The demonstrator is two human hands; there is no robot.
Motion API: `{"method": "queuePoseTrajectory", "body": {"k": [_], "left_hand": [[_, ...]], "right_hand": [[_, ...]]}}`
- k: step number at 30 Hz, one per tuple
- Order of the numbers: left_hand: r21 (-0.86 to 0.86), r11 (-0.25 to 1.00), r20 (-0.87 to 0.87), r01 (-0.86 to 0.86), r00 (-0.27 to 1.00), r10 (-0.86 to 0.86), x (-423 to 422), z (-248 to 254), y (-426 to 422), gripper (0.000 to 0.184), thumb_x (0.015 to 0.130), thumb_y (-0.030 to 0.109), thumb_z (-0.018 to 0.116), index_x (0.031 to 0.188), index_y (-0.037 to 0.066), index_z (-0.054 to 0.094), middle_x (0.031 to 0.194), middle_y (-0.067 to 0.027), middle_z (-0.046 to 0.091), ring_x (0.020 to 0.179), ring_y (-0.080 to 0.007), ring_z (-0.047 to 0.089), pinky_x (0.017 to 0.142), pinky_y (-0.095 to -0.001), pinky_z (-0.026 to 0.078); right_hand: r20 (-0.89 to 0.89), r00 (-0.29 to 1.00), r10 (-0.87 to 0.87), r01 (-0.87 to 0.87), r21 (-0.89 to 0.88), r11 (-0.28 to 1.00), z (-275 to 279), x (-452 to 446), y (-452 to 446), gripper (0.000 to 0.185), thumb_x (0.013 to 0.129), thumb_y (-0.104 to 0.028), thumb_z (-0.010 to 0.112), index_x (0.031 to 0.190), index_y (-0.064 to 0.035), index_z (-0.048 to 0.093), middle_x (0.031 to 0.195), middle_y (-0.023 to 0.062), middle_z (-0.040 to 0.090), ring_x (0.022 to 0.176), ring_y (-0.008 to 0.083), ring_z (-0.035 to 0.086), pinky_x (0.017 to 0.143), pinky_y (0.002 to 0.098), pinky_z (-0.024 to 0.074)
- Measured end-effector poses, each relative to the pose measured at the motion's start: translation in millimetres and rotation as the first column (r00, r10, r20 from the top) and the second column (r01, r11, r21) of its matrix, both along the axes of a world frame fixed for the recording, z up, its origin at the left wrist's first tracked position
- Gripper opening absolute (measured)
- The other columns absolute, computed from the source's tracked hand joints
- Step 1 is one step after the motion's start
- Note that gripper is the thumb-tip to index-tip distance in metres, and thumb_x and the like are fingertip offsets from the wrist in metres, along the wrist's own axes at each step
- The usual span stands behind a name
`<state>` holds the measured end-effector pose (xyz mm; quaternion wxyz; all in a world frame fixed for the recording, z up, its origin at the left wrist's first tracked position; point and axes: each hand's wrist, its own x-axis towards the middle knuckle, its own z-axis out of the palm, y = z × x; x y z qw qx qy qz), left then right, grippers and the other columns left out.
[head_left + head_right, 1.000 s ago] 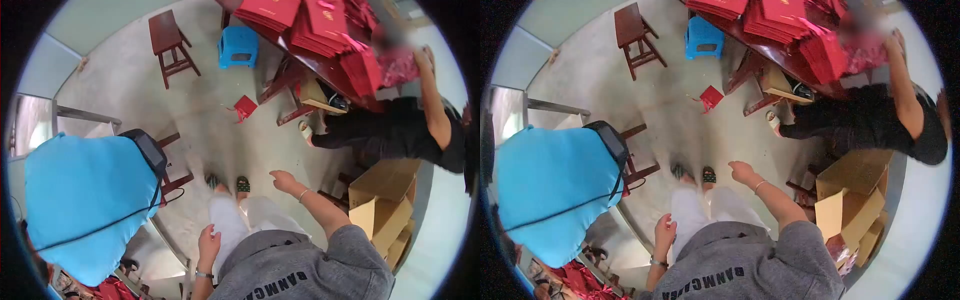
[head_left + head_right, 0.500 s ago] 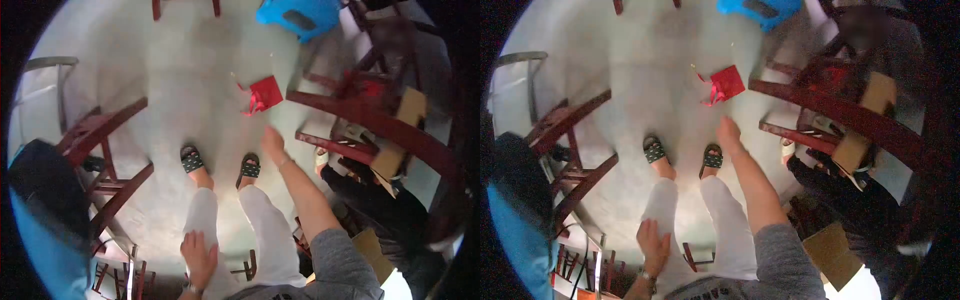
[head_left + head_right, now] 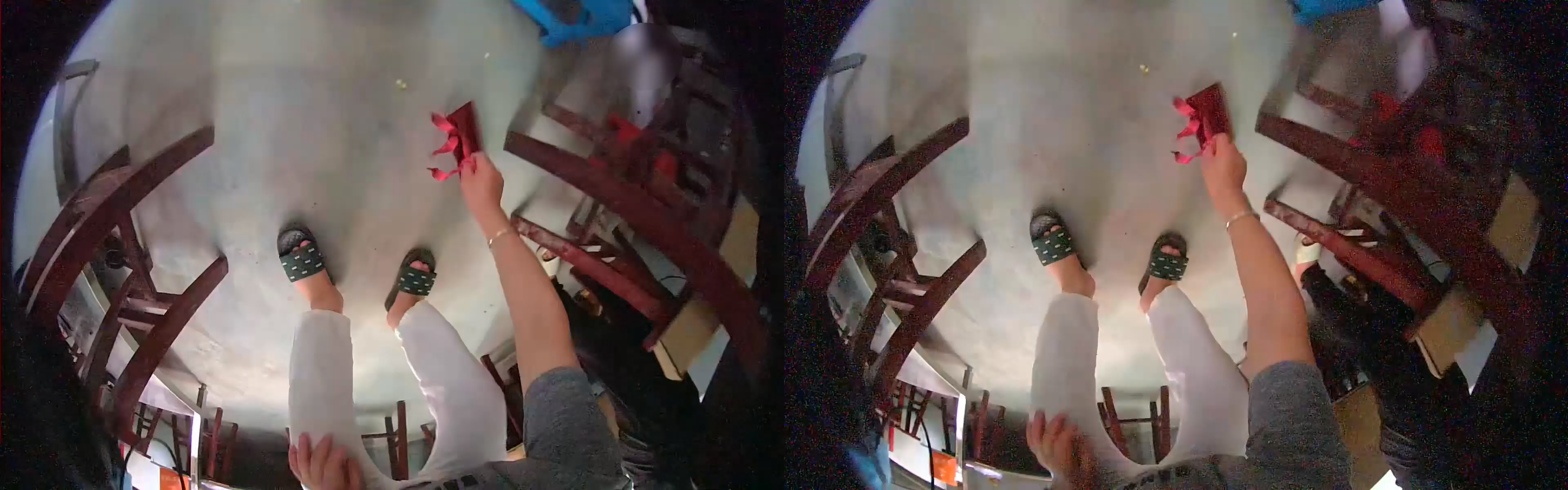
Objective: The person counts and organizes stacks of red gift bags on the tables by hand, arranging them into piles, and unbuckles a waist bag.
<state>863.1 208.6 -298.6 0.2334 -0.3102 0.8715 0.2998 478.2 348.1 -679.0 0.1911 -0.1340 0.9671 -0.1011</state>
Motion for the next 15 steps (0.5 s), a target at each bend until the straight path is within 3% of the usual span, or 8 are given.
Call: {"method": "queuePoseTrajectory", "body": {"k": [3,5,6,8,10,12,14,15], "left_hand": [[0.063,0.998,0.001,-0.019,1.000,0.019,-6,-3,7,0.030,0.077,0.014,0.060,0.105,0.004,0.055,0.114,-0.0170,0.055,0.114,-0.0455,0.046,0.097,-0.0579,0.032],[0.099,0.993,-0.016,-0.070,0.997,0.072,-7,-5,8,0.027,0.077,0.011,0.059,0.103,0.004,0.055,0.112,-0.0170,0.056,0.109,-0.0437,0.048,0.095,-0.0562,0.034],[0.085,0.992,-0.041,-0.095,0.994,0.099,-6,-8,10,0.026,0.077,0.008,0.058,0.102,0.004,0.055,0.110,-0.0172,0.057,0.107,-0.0418,0.050,0.094,-0.0550,0.035],[0.124,0.984,-0.041,-0.129,0.990,0.135,-8,-7,11,0.028,0.078,0.005,0.058,0.106,0.003,0.055,0.109,-0.0179,0.057,0.104,-0.0391,0.051,0.096,-0.0507,0.036],[0.170,0.932,-0.002,-0.319,0.946,0.325,3,-12,16,0.027,0.087,0.011,0.056,0.112,0.002,0.055,0.111,-0.0146,0.058,0.106,-0.0310,0.054,0.095,-0.0445,0.039],[0.509,0.367,0.105,-0.779,0.480,0.871,-26,5,-2,0.041,0.095,0.029,0.052,0.125,0.002,0.049,0.118,-0.0118,0.058,0.109,-0.0254,0.054,0.095,-0.0405,0.042],[0.759,-0.166,0.322,-0.630,0.141,0.936,-70,68,-44,0.054,0.097,0.042,0.045,0.134,0.003,0.040,0.122,-0.0101,0.056,0.110,-0.0205,0.054,0.094,-0.0365,0.044],[0.875,-0.233,0.318,-0.423,0.142,0.937,-82,89,-63,0.062,0.096,0.048,0.043,0.138,0.003,0.034,0.121,-0.0114,0.056,0.109,-0.0207,0.054,0.095,-0.0340,0.043]], "right_hand": [[0.056,0.993,-0.101,0.110,-0.176,0.978,73,16,7,0.014,0.084,-0.014,0.056,0.093,-0.0046,0.062,0.074,0.0101,0.063,0.067,0.0205,0.062,0.060,0.0341,0.0502],[0.507,0.838,-0.201,0.436,-0.402,0.805,146,32,0,0.021,0.085,-0.018,0.054,0.097,-0.0035,0.063,0.080,0.0082,0.065,0.064,0.0185,0.061,0.059,0.0308,0.0488],[0.499,0.845,-0.190,0.426,-0.417,0.803,179,40,-3,0.021,0.085,-0.018,0.054,0.097,-0.0035,0.063,0.080,0.0082,0.065,0.064,0.0185,0.061,0.059,0.0308,0.0488],[0.742,0.653,-0.151,0.620,-0.410,0.669,245,60,-7,0.020,0.083,-0.012,0.052,0.095,0.0013,0.062,0.082,0.0049,0.064,0.065,0.0107,0.057,0.059,0.0237,0.0471],[0.847,0.518,-0.118,0.727,-0.363,0.583,312,79,-11,0.022,0.082,-0.009,0.051,0.097,0.0028,0.062,0.083,0.0061,0.064,0.066,0.0117,0.058,0.059,0.0241,0.0476],[0.954,0.300,0.016,0.852,-0.276,0.444,382,93,-23,0.029,0.078,-0.006,0.050,0.103,0.0061,0.060,0.087,0.0075,0.065,0.071,0.0128,0.060,0.061,0.0250,0.0486],[0.971,0.237,0.037,0.888,-0.232,0.396,459,110,-38,0.030,0.078,-0.007,0.050,0.104,0.0063,0.059,0.087,0.0079,0.065,0.072,0.0132,0.061,0.062,0.0252,0.0494],[0.983,0.174,0.055,0.917,-0.182,0.354,489,112,-47,0.032,0.078,-0.008,0.050,0.105,0.0065,0.059,0.088,0.0083,0.066,0.073,0.0137,0.062,0.063,0.0253,0.0501]]}}
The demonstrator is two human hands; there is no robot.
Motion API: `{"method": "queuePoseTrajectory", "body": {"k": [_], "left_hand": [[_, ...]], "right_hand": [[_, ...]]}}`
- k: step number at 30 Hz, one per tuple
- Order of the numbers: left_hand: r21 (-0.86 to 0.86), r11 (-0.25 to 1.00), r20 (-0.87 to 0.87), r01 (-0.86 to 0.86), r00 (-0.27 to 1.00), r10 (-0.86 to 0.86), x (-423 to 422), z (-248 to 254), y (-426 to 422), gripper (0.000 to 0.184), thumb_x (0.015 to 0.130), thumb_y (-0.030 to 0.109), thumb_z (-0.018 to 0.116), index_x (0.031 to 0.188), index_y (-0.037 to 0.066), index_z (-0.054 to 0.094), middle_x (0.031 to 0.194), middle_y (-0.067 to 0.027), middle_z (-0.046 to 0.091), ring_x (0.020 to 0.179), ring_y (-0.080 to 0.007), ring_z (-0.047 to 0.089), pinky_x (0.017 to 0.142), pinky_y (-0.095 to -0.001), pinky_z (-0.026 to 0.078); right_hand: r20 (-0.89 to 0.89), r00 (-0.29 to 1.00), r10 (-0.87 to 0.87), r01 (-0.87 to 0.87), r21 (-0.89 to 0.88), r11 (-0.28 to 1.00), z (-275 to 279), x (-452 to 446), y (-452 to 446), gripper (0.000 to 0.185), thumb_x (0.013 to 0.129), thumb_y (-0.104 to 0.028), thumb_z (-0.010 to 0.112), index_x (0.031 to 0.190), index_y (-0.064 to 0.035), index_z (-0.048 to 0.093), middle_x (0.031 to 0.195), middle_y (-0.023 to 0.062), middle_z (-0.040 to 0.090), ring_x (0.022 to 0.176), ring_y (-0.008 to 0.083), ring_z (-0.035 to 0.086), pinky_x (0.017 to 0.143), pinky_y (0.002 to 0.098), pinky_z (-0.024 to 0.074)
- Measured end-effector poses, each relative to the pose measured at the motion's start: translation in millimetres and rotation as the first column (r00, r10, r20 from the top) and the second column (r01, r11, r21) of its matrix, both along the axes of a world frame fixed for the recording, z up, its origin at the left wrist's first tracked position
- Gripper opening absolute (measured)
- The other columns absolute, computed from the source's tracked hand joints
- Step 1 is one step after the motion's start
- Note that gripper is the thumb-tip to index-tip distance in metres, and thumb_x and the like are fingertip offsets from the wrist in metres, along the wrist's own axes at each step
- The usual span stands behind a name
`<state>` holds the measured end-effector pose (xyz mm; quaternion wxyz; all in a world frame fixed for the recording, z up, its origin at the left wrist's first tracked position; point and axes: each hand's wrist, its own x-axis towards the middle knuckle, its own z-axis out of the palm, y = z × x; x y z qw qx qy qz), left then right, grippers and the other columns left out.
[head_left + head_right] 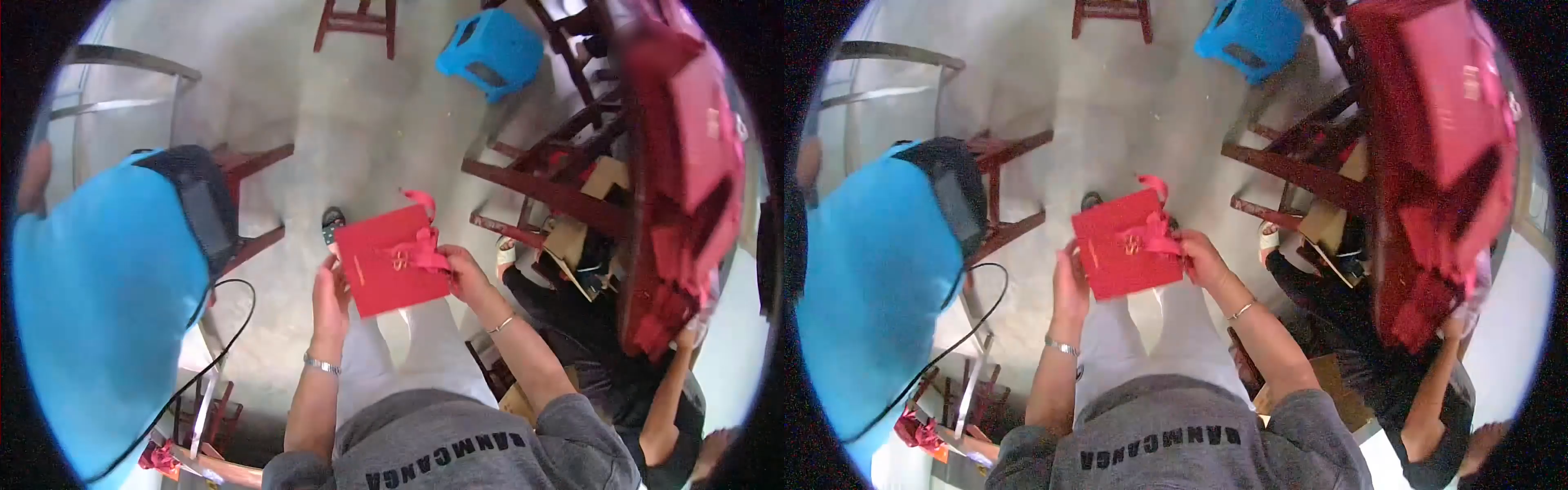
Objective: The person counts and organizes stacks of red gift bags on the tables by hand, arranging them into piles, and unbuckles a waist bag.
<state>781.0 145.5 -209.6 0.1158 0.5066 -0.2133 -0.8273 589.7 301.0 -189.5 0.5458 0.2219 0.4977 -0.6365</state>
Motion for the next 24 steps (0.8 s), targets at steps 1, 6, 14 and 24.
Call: {"method": "queuePoseTrajectory", "body": {"k": [1,6,14,24], "left_hand": [[0.058,0.997,-0.069,-0.043,0.996,0.047,-13,29,-20,0.058,0.096,0.042,0.047,0.135,0.001,0.037,0.121,-0.0114,0.057,0.109,-0.0199,0.055,0.094,-0.0326,0.044],[-0.289,0.869,-0.087,0.402,0.893,-0.442,-32,137,-85,0.044,0.089,0.016,0.061,0.125,-0.003,0.047,0.118,-0.0120,0.058,0.107,-0.0208,0.057,0.094,-0.0335,0.046],[-0.304,0.944,-0.280,-0.126,0.959,0.038,-88,243,-73,0.029,0.091,0.002,0.055,0.119,-0.002,0.050,0.113,-0.0121,0.060,0.101,-0.0219,0.060,0.090,-0.0364,0.050],[-0.621,0.771,-0.408,-0.139,0.897,-0.167,-238,345,0,0.029,0.092,0.000,0.053,0.120,-0.001,0.046,0.110,-0.0107,0.060,0.101,-0.0184,0.059,0.091,-0.0326,0.048]], "right_hand": [[-0.012,0.989,0.149,-0.150,-0.067,0.986,14,-2,7,0.030,0.078,-0.009,0.051,0.102,0.0048,0.059,0.088,0.0083,0.065,0.076,0.0143,0.063,0.067,0.0259,0.0515],[-0.125,0.965,0.230,-0.241,-0.085,0.967,121,-14,-17,0.024,0.081,-0.014,0.054,0.099,0.0007,0.060,0.089,0.0070,0.064,0.082,0.0137,0.063,0.072,0.0267,0.0517],[-0.179,0.982,-0.067,0.007,-0.320,0.947,261,-10,-50,0.045,0.096,-0.033,0.049,0.131,-0.0061,0.044,0.123,0.0060,0.053,0.108,0.0146,0.053,0.093,0.0333,0.0442],[-0.751,0.614,-0.243,0.077,-0.249,0.965,319,-114,-7,0.036,0.093,-0.006,0.051,0.127,0.0023,0.044,0.114,0.0059,0.058,0.104,0.0108,0.053,0.090,0.0276,0.0440]]}}
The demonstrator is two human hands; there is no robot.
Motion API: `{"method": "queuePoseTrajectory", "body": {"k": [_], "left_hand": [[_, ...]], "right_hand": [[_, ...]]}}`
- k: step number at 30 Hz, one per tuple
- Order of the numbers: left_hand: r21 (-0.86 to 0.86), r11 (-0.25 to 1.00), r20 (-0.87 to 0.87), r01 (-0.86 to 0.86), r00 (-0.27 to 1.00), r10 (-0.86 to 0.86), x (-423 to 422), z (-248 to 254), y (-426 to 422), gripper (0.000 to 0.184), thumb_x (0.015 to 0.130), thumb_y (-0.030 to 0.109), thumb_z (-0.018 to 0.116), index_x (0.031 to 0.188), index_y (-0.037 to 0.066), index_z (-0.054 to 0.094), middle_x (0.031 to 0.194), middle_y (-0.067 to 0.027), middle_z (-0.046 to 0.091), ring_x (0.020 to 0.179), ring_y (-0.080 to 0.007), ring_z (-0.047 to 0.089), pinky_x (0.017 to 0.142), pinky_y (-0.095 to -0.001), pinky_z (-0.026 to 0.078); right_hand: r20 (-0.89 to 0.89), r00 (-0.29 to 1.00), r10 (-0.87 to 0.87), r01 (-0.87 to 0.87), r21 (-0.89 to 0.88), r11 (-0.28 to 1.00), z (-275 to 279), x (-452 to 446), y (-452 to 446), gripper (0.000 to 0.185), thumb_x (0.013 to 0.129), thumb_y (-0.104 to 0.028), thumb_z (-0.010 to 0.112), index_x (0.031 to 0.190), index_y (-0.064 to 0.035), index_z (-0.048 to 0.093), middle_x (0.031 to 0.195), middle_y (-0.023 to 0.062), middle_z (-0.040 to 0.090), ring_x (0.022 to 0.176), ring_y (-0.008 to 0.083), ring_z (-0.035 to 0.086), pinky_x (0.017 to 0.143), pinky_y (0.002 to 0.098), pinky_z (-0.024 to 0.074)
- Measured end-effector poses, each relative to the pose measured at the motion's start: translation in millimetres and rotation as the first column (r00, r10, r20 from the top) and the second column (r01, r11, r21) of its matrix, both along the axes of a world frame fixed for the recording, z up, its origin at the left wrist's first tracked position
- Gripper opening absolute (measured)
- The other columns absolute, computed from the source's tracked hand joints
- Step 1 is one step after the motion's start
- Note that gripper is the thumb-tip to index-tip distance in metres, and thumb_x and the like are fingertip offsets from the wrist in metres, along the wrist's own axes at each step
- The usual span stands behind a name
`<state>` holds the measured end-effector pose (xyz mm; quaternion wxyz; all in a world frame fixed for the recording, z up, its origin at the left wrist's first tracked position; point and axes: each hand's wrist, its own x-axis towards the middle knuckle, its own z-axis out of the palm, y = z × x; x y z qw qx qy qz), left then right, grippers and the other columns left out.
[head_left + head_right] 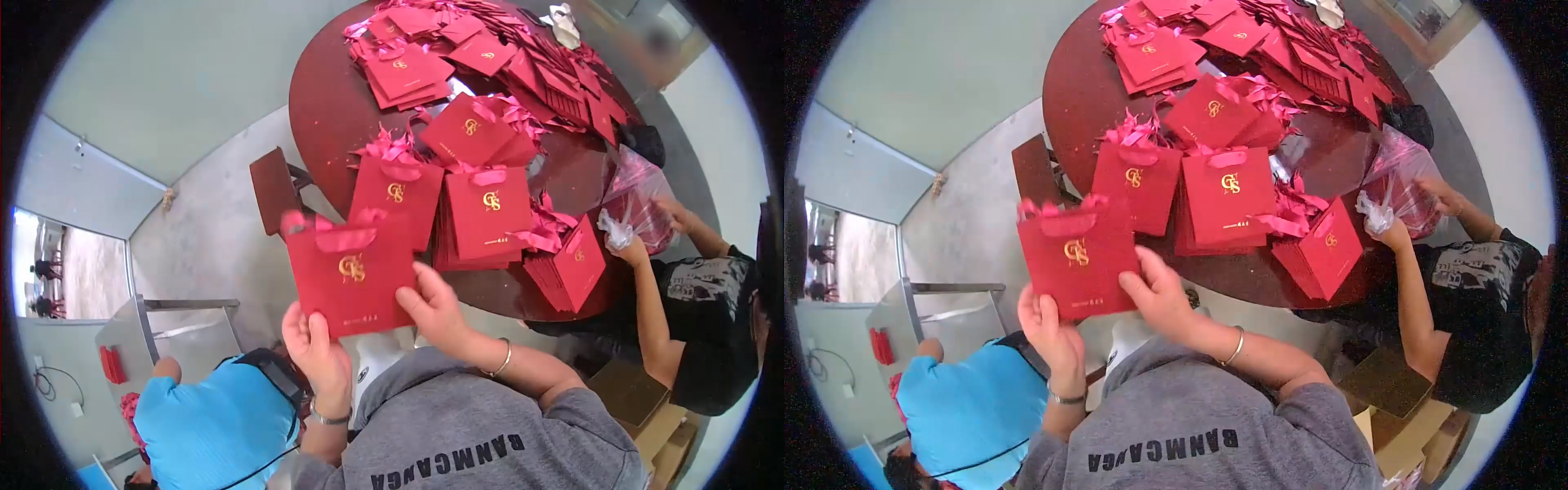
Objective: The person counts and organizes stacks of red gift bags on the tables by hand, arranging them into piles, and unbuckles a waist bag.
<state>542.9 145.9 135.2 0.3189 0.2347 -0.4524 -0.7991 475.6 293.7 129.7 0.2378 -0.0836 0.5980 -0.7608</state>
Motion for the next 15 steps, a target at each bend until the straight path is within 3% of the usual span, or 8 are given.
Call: {"method": "queuePoseTrajectory", "body": {"k": [2,4,5,6,7,8,11,15], "left_hand": [[-0.110,0.994,-0.072,-0.023,0.997,0.015,-49,15,7,0.032,0.092,-0.001,0.051,0.123,-0.002,0.045,0.110,-0.0114,0.060,0.102,-0.0187,0.058,0.092,-0.0320,0.046],[-0.415,0.900,0.089,0.135,0.990,-0.107,-89,-4,-4,0.032,0.091,0.000,0.052,0.123,-0.002,0.047,0.113,-0.0111,0.058,0.104,-0.0183,0.057,0.093,-0.0295,0.045],[-0.500,0.804,0.352,0.324,0.923,-0.153,-106,-10,-16,0.033,0.090,0.005,0.057,0.121,-0.004,0.049,0.122,-0.0123,0.055,0.110,-0.0155,0.052,0.093,-0.0296,0.044],[-0.571,0.689,0.508,0.447,0.851,-0.131,-121,-36,-28,0.035,0.086,0.009,0.062,0.119,-0.002,0.052,0.116,-0.0117,0.058,0.103,-0.0162,0.056,0.088,-0.0298,0.046],[-0.752,0.442,0.538,0.488,0.843,-0.016,-131,-57,-37,0.037,0.085,0.010,0.063,0.118,-0.002,0.053,0.114,-0.0121,0.058,0.101,-0.0174,0.057,0.087,-0.0306,0.046],[-0.847,0.147,0.526,0.510,0.845,0.099,-138,-71,-44,0.038,0.084,0.011,0.065,0.118,-0.002,0.053,0.112,-0.0125,0.059,0.099,-0.0186,0.058,0.085,-0.0314,0.047],[-0.587,0.510,0.597,0.628,0.762,-0.251,-154,-70,-46,0.040,0.084,0.012,0.064,0.119,-0.003,0.051,0.114,-0.0164,0.057,0.103,-0.0229,0.057,0.088,-0.0344,0.046],[-0.808,0.161,0.557,0.567,0.824,-0.107,-172,-71,-57,0.041,0.087,0.015,0.060,0.122,-0.004,0.049,0.113,-0.0183,0.059,0.103,-0.0232,0.057,0.090,-0.0338,0.045]], "right_hand": [[-0.144,0.965,-0.218,0.226,0.044,0.973,3,-24,4,0.038,0.093,-0.004,0.048,0.130,0.0020,0.041,0.116,0.0066,0.057,0.105,0.0108,0.052,0.091,0.0274,0.0434],[-0.127,0.950,-0.287,0.293,0.035,0.955,-10,-47,-3,0.042,0.092,-0.004,0.050,0.132,0.0020,0.039,0.118,0.0078,0.056,0.107,0.0123,0.051,0.093,0.0283,0.0424],[-0.113,0.932,-0.346,0.352,0.037,0.935,-19,-57,-10,0.046,0.090,-0.004,0.051,0.133,0.0020,0.037,0.120,0.0091,0.054,0.109,0.0138,0.051,0.094,0.0291,0.0413],[-0.099,0.908,-0.408,0.413,0.038,0.910,-24,-63,-14,0.049,0.089,-0.004,0.052,0.135,0.0021,0.035,0.123,0.0103,0.053,0.110,0.0152,0.050,0.096,0.0299,0.0403],[-0.289,0.885,-0.365,0.445,0.292,0.847,-26,-65,-14,0.063,0.085,-0.007,0.056,0.139,0.0065,0.026,0.135,0.0208,0.042,0.124,0.0263,0.042,0.105,0.0355,0.0329],[-0.280,0.878,-0.388,0.463,0.287,0.839,-29,-63,-18,0.063,0.085,-0.007,0.056,0.139,0.0065,0.026,0.135,0.0208,0.042,0.124,0.0263,0.042,0.105,0.0355,0.0329],[-0.513,0.830,-0.217,0.494,0.498,0.713,-35,-61,-23,0.079,0.083,-0.007,0.055,0.141,0.0141,0.006,0.147,0.0338,0.013,0.140,0.0415,0.013,0.114,0.0403,0.0142],[-0.457,0.843,-0.285,0.526,0.585,0.617,-42,-72,-34,0.080,0.082,-0.007,0.057,0.142,0.0128,0.007,0.146,0.0330,0.017,0.139,0.0404,0.018,0.114,0.0400,0.0178]]}}
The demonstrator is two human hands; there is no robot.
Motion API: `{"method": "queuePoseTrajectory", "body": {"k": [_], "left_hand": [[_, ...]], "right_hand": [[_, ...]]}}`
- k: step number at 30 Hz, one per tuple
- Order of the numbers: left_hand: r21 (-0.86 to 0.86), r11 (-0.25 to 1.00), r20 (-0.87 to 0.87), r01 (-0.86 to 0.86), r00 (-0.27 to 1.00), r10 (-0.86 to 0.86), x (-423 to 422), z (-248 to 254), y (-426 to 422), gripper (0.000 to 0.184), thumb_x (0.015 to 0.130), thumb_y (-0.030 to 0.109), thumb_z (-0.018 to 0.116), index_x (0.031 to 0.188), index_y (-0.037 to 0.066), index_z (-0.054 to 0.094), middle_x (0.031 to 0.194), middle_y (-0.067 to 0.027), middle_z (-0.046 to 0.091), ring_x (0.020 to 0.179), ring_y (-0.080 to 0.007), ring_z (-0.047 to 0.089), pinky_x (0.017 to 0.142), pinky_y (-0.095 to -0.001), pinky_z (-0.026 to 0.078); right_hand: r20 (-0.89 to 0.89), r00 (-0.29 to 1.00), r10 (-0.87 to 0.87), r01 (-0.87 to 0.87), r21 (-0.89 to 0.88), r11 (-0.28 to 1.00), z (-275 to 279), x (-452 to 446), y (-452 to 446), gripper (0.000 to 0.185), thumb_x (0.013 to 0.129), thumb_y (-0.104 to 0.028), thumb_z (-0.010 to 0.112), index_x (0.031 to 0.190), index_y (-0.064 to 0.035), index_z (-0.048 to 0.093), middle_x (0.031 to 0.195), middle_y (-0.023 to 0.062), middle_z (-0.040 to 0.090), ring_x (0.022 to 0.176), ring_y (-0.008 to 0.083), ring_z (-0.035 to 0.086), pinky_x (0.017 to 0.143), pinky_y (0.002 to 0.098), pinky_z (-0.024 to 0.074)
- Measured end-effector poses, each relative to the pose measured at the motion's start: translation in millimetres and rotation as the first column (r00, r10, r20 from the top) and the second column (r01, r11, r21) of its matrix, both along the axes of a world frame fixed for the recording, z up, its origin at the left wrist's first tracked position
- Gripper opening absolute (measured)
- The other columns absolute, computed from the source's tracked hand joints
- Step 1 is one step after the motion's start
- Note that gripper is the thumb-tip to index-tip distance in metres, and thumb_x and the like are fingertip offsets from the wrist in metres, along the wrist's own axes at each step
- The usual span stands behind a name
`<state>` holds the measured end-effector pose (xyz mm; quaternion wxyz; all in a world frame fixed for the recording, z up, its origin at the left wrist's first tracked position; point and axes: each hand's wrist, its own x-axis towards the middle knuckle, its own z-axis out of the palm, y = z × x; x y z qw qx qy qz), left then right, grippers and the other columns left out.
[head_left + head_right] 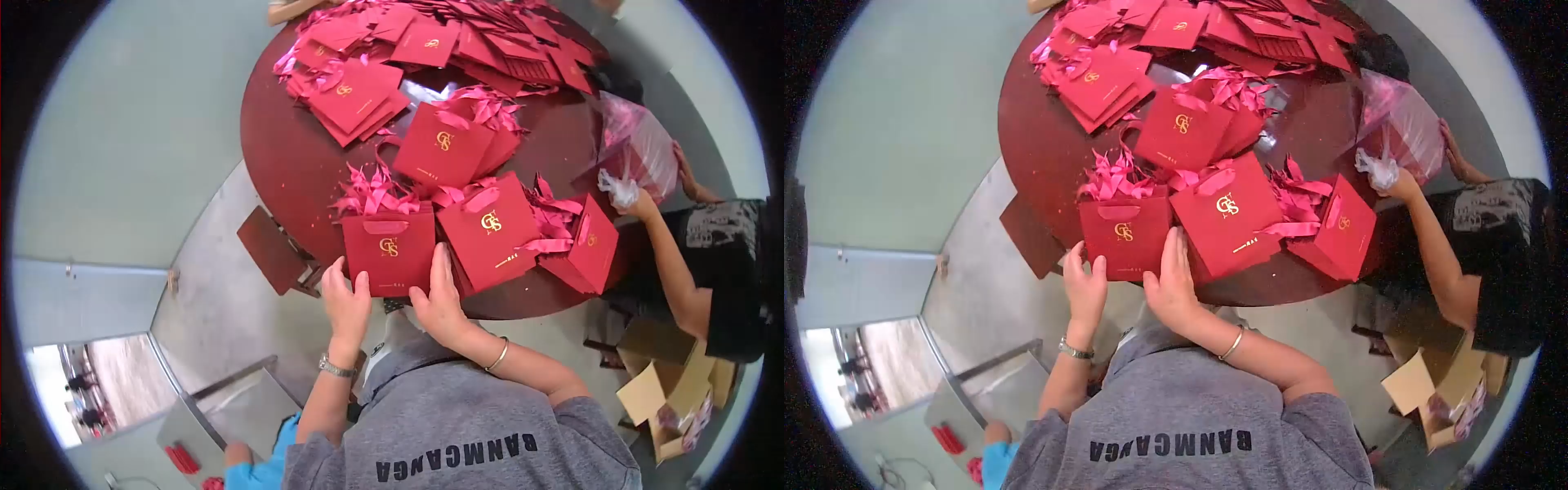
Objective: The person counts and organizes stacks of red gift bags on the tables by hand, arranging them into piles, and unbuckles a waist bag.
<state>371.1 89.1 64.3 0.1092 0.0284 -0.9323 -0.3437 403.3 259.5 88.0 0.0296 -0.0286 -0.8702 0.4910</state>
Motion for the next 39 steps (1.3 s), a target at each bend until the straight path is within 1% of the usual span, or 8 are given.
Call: {"method": "queuePoseTrajectory", "body": {"k": [4,9,13,19,28,30,35,39], "left_hand": [[0.330,0.940,0.115,0.087,0.985,-0.131,-27,-7,-15,0.045,0.090,0.020,0.057,0.124,-0.006,0.046,0.115,-0.0202,0.058,0.105,-0.0302,0.056,0.091,-0.0377,0.044],[0.779,0.603,0.452,-0.172,0.820,-0.351,-53,0,-24,0.048,0.090,0.027,0.060,0.124,-0.005,0.048,0.114,-0.0137,0.060,0.103,-0.0215,0.058,0.090,-0.0330,0.045],[0.767,0.467,0.636,-0.440,0.615,-0.466,-63,39,-31,0.048,0.086,0.026,0.066,0.119,-0.005,0.051,0.111,-0.0122,0.060,0.102,-0.0191,0.058,0.090,-0.0326,0.046],[0.795,0.552,0.527,-0.251,0.737,-0.423,-55,12,-35,0.049,0.082,0.023,0.069,0.118,-0.003,0.049,0.110,-0.0116,0.059,0.099,-0.0178,0.058,0.085,-0.0321,0.047],[0.838,0.436,0.512,-0.328,0.746,-0.425,-59,24,-37,0.064,0.079,0.023,0.073,0.124,-0.007,0.039,0.116,-0.0155,0.054,0.104,-0.0200,0.055,0.092,-0.0332,0.045],[0.924,0.220,0.382,-0.314,0.715,-0.586,-59,20,-49,0.055,0.082,0.016,0.068,0.126,-0.005,0.042,0.118,-0.0145,0.056,0.106,-0.0205,0.056,0.093,-0.0338,0.045],[0.912,0.196,0.410,-0.361,0.768,-0.492,-38,10,-79,0.047,0.085,0.009,0.061,0.126,-0.004,0.044,0.119,-0.0136,0.057,0.107,-0.0217,0.057,0.095,-0.0347,0.045],[0.944,0.201,0.323,-0.264,0.865,-0.385,-33,4,-85,0.047,0.086,0.007,0.057,0.129,-0.002,0.042,0.122,-0.0137,0.055,0.108,-0.0245,0.057,0.095,-0.0385,0.046]], "right_hand": [[0.065,0.994,-0.091,0.097,-0.083,0.992,3,-7,-17,0.078,0.080,-0.007,0.057,0.140,0.0136,0.011,0.144,0.0337,0.021,0.136,0.0436,0.022,0.113,0.0428,0.0204],[0.102,0.973,-0.206,0.207,-0.001,0.978,-13,-17,-29,0.079,0.082,-0.006,0.057,0.143,0.0101,0.010,0.146,0.0292,0.022,0.137,0.0386,0.024,0.112,0.0391,0.0227],[0.110,0.964,-0.244,0.237,0.067,0.969,-17,-19,-34,0.078,0.080,-0.003,0.056,0.143,0.0088,0.011,0.145,0.0288,0.024,0.136,0.0385,0.025,0.112,0.0390,0.0233],[0.163,0.959,-0.233,0.221,0.088,0.971,-19,-22,-32,0.081,0.078,-0.002,0.057,0.144,0.0061,0.011,0.145,0.0282,0.025,0.137,0.0373,0.025,0.112,0.0373,0.0230],[0.145,0.973,-0.180,0.176,0.039,0.984,-22,-23,-32,0.081,0.077,-0.004,0.060,0.144,0.0043,0.015,0.146,0.0269,0.025,0.138,0.0362,0.024,0.112,0.0376,0.0232],[0.142,0.978,-0.155,0.152,0.028,0.988,-17,-22,-35,0.082,0.077,-0.004,0.060,0.145,0.0041,0.015,0.146,0.0269,0.024,0.138,0.0361,0.024,0.112,0.0378,0.0230],[0.157,0.986,0.046,-0.046,0.000,0.999,-14,-24,-44,0.080,0.079,-0.016,0.064,0.143,0.0040,0.021,0.145,0.0268,0.028,0.138,0.0352,0.025,0.112,0.0391,0.0237],[0.202,0.979,-0.041,0.064,-0.113,0.992,-10,-33,-52,0.085,0.078,-0.026,0.068,0.143,0.0049,0.022,0.145,0.0267,0.028,0.137,0.0358,0.027,0.111,0.0383,0.0249]]}}
